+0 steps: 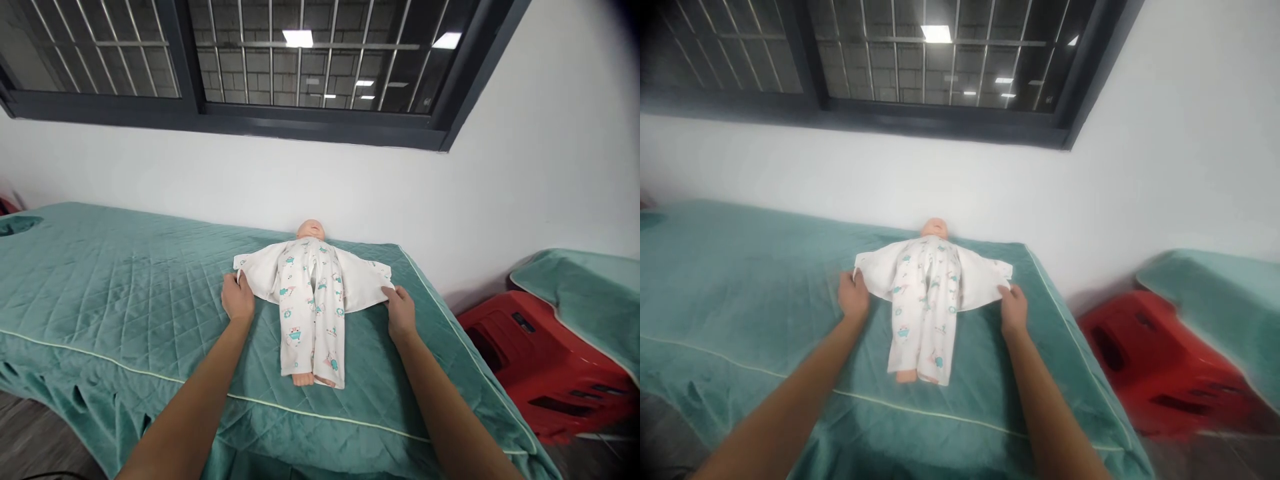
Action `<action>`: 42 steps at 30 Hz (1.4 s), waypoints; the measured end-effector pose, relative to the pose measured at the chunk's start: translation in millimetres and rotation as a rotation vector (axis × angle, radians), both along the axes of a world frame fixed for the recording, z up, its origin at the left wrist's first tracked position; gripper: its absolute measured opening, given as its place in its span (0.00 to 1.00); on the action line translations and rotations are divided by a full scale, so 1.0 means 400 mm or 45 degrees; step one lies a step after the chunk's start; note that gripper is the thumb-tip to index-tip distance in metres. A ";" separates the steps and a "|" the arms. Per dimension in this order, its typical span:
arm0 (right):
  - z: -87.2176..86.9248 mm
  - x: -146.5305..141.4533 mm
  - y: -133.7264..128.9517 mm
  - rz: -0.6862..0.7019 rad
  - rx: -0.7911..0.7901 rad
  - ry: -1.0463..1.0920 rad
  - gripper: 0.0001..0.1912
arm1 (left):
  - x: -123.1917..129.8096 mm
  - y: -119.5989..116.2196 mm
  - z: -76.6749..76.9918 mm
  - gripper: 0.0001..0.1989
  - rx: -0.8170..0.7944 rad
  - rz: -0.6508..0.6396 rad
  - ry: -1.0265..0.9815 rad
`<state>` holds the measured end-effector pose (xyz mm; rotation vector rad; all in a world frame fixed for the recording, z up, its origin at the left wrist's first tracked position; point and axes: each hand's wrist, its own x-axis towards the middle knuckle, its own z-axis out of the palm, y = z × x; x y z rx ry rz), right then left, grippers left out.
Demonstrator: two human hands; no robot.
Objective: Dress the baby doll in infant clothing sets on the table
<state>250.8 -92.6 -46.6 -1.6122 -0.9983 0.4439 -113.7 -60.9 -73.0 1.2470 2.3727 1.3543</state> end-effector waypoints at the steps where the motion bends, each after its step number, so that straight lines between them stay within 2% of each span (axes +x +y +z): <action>1: 0.012 -0.013 0.004 0.047 0.051 0.080 0.11 | 0.001 0.001 0.000 0.20 -0.002 -0.004 -0.002; 3: 0.049 -0.049 0.018 0.204 0.219 0.316 0.12 | 0.003 0.002 0.000 0.22 -0.009 -0.022 0.001; 5: 0.103 -0.096 0.033 0.441 0.448 0.587 0.10 | 0.004 0.002 0.001 0.23 -0.018 -0.039 0.007; 6: 0.132 -0.123 0.038 0.531 0.494 0.580 0.09 | 0.004 0.001 0.002 0.24 -0.023 -0.046 0.009; 8: 0.186 -0.175 0.039 0.736 0.369 0.195 0.09 | 0.005 -0.002 0.004 0.25 -0.033 -0.062 0.010; 10: 0.219 -0.219 0.026 0.953 0.230 -0.094 0.08 | 0.007 -0.005 0.008 0.25 -0.041 -0.084 0.006; 12: 0.228 -0.249 0.000 1.175 0.121 -0.556 0.07 | 0.008 -0.007 0.010 0.26 -0.046 -0.107 -0.003; 14: 0.217 -0.262 -0.028 1.243 0.105 -0.900 0.07 | 0.009 -0.008 0.011 0.25 -0.047 -0.128 -0.010; 17: 0.193 -0.261 -0.064 1.166 0.140 -0.993 0.06 | 0.008 -0.008 0.011 0.25 -0.046 -0.151 -0.014; 22: 0.177 -0.251 -0.108 1.080 0.138 -0.852 0.08 | 0.010 -0.013 0.021 0.23 -0.040 -0.195 -0.019; 25: 0.181 -0.245 -0.117 0.968 0.059 -0.572 0.10 | 0.018 -0.019 0.027 0.19 -0.024 -0.272 -0.027; 28: 0.201 -0.232 -0.091 0.938 -0.076 -0.210 0.11 | 0.029 -0.023 0.037 0.19 0.064 -0.469 -0.143; 30: 0.222 -0.223 -0.047 0.913 -0.114 0.000 0.12 | 0.040 -0.027 0.058 0.22 0.147 -0.558 -0.360; 32: 0.241 -0.215 0.019 0.840 -0.065 0.152 0.13 | 0.059 -0.031 0.099 0.24 0.212 -0.602 -0.544; 33: 0.246 -0.214 0.059 0.790 -0.025 0.196 0.13 | 0.072 -0.032 0.125 0.24 0.250 -0.608 -0.558; 34: 0.247 -0.213 0.103 0.738 0.007 0.219 0.13 | 0.088 -0.034 0.155 0.23 0.271 -0.646 -0.500; 35: 0.244 -0.215 0.148 0.688 0.024 0.221 0.13 | 0.105 -0.034 0.184 0.22 0.282 -0.757 -0.350; 37: 0.229 -0.223 0.235 0.607 0.011 0.154 0.13 | 0.139 -0.032 0.234 0.19 0.280 -1.238 0.136; 39: 0.210 -0.239 0.305 0.540 -0.035 -0.030 0.15 | 0.163 -0.022 0.262 0.15 0.262 -1.589 0.547; 41: 0.194 -0.260 0.346 0.488 -0.085 -0.240 0.17 | 0.166 0.000 0.263 0.14 0.251 -1.731 0.633; 42: 0.187 -0.269 0.357 0.477 -0.113 -0.311 0.18 | 0.161 0.016 0.255 0.15 0.254 -1.713 0.562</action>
